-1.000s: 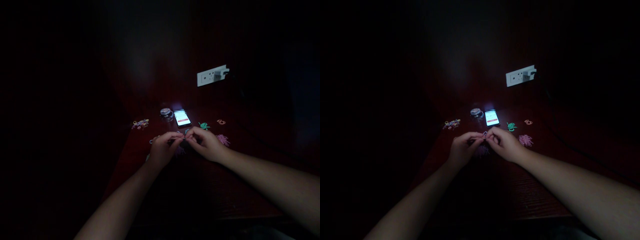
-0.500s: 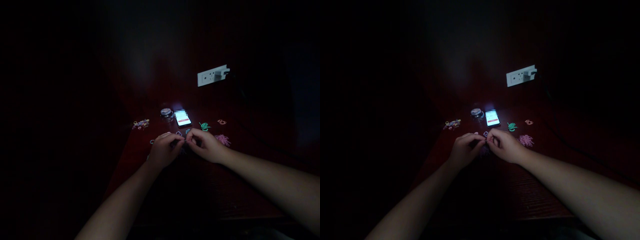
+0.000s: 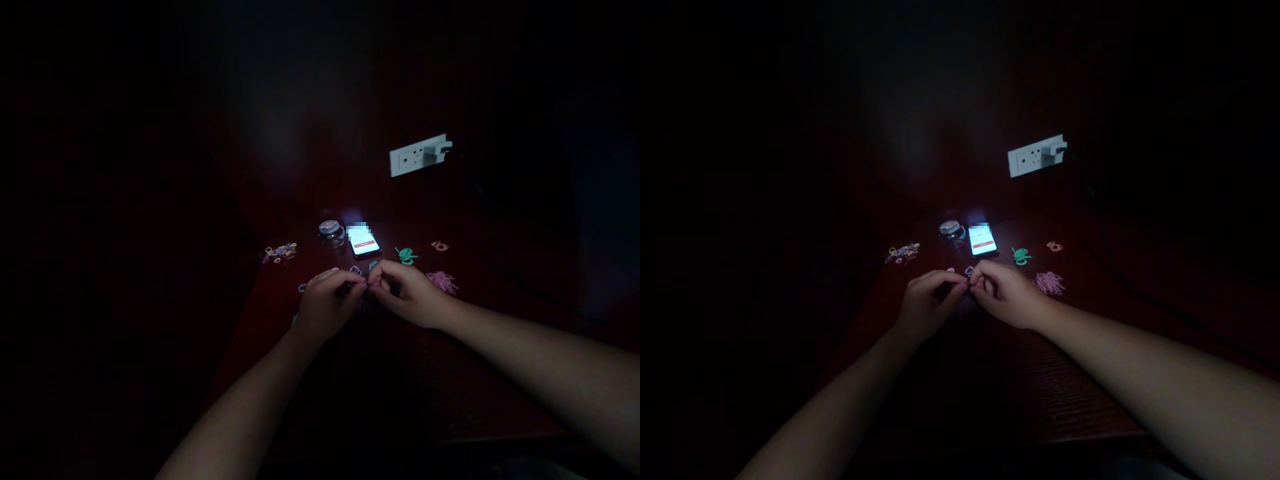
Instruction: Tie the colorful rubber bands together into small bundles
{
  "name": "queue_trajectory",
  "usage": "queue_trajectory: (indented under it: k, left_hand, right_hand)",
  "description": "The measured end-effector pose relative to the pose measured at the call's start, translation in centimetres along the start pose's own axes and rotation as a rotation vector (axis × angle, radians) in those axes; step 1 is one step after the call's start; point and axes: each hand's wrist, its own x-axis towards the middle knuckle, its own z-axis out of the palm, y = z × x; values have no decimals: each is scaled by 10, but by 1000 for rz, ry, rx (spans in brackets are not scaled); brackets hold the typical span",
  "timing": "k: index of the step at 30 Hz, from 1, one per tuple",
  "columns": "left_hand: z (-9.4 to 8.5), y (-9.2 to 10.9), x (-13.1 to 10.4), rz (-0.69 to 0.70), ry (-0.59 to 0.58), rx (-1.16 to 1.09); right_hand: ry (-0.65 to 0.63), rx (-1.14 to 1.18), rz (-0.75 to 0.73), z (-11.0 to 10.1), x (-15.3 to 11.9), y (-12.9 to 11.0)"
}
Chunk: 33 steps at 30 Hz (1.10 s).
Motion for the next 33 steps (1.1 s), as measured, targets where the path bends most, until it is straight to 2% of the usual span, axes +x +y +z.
queue_trajectory:
  k: [24,33]
  left_hand:
    - [2,-2,-1,25,-20,-31]
    - [1,-2,-1,36,-12,-10]
  right_hand:
    - [-61,56,62,2,0,0]
    - [-23,25,44,2,2,-1]
